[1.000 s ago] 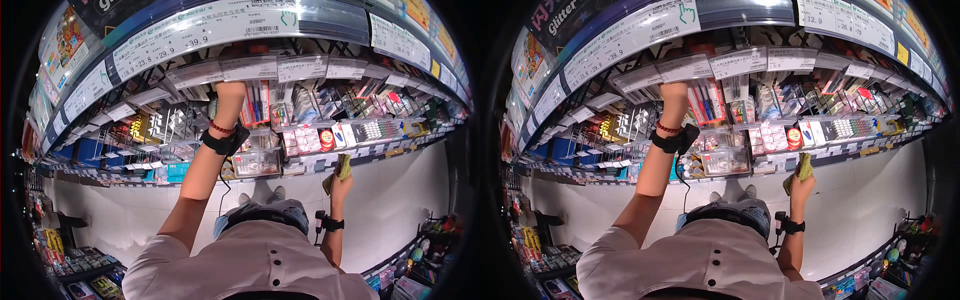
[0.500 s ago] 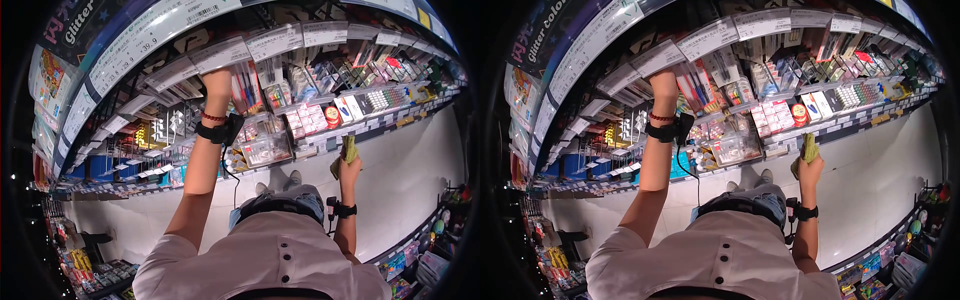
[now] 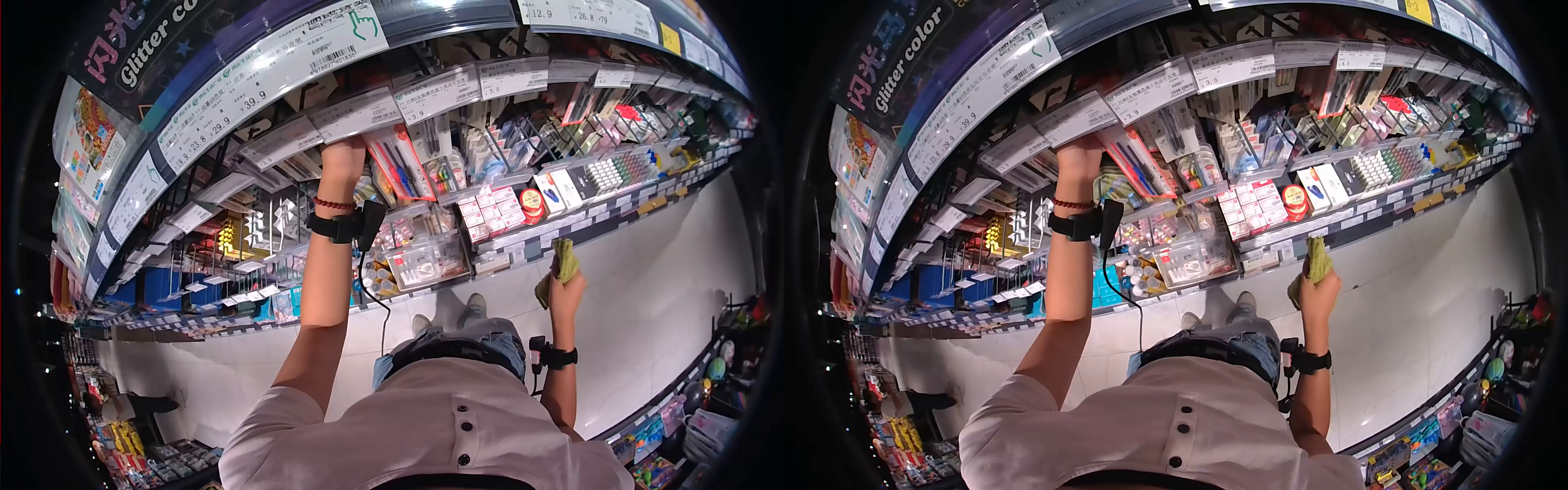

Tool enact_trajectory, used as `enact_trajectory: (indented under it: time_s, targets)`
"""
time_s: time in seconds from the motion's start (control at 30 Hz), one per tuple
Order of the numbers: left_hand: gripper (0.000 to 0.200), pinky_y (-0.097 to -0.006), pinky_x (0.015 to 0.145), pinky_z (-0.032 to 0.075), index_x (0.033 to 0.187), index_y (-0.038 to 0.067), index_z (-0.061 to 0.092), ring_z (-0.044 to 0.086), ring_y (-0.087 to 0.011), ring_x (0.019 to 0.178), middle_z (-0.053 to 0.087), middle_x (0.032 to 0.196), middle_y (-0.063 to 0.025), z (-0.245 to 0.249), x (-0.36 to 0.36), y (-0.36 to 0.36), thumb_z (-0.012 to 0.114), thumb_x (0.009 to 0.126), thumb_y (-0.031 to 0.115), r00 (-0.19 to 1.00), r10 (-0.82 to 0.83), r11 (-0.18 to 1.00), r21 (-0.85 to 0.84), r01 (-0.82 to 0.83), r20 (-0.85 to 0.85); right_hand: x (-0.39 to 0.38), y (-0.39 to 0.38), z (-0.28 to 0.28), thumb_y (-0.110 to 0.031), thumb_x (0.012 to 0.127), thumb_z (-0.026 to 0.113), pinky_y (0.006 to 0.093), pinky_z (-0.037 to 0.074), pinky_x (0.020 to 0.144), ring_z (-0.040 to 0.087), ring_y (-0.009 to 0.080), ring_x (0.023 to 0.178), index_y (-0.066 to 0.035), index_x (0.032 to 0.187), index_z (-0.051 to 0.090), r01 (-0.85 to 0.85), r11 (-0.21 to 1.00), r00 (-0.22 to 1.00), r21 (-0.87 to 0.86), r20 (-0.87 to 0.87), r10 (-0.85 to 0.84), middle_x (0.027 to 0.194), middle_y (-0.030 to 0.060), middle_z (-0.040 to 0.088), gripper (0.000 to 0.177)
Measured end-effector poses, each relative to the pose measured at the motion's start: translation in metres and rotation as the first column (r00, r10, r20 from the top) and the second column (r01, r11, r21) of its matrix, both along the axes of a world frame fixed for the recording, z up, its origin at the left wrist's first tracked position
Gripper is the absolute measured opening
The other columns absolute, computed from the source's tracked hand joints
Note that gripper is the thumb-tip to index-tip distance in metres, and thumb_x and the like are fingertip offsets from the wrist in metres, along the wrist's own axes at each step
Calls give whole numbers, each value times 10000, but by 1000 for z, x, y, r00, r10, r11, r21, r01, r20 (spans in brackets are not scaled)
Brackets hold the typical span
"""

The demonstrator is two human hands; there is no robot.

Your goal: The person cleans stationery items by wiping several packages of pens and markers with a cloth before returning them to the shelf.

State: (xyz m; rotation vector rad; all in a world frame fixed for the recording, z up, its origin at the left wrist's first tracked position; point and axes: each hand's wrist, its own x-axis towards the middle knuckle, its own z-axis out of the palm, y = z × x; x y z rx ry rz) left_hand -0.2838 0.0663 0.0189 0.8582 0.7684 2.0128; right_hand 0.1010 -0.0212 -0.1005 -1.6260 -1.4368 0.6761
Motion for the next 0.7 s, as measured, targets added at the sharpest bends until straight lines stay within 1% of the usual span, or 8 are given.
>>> enact_trajectory:
  time_s: [0.23,0.3,0.33,0.43,0.47,0.57,0.6,0.7]
  targets:
    - [336,-364,959,334,1178,44,433,432,-201,1089,471,1164,-81,-9,-20,-1,443,896,227,995,-23,997,77,31,-100,2,-4,-4,-10,655,517,338,453,644,601,330,707,48,862,574,-32,999,999,-11,-6,32,729,193,588,223]
    - [309,-382,935,348,1142,31,469,453,-237,1070,493,1137,-112,-27,-38,6,453,874,182,853,218,974,56,-218,-474,2,-4,-7,-13,657,516,340,454,644,600,335,706,47,865,574,-42,999,999,-1,-12,42,730,193,589,223]
    - [296,-392,923,355,1124,24,487,463,-254,1061,504,1124,-128,-21,-35,4,459,863,160,708,309,938,82,-336,-634,2,-4,-8,-14,658,516,342,454,644,599,337,706,46,866,574,-46,999,999,4,-15,46,730,193,589,223]
    - [292,-400,886,375,1066,3,529,483,-309,1026,526,1081,-171,-9,-14,-12,471,793,89,-384,197,683,408,-606,-902,1,-7,-13,-22,656,521,348,454,645,595,347,706,43,862,575,-56,998,998,6,18,56,739,197,591,223]
    - [325,-388,875,385,1053,7,539,481,-339,1010,532,1070,-181,-12,-5,-8,472,740,60,-103,409,678,377,-630,-907,-1,-7,-14,-54,690,532,339,449,629,590,307,675,46,843,571,-56,998,998,18,19,55,713,183,587,187]
    - [237,-340,826,396,1045,-39,505,513,-269,933,549,1020,-133,-21,-2,-3,461,827,44,37,458,704,337,-625,-888,-9,-9,-18,-117,759,554,321,437,598,579,229,610,54,809,563,-64,997,998,33,29,63,663,159,579,179]
    - [230,-339,830,392,1036,-38,507,504,-267,949,543,1029,-133,-22,-5,0,464,829,51,305,432,792,195,-579,-849,-10,-9,-19,-118,759,555,321,437,598,578,231,607,57,812,562,-73,997,997,26,39,72,665,163,579,183]
    - [243,-357,851,383,1047,-29,512,488,-287,984,534,1052,-151,-37,-19,7,460,819,40,293,359,849,179,-498,-886,-14,-7,-12,-77,699,548,351,448,612,580,331,659,57,837,563,-98,995,994,-9,56,99,686,204,578,193]
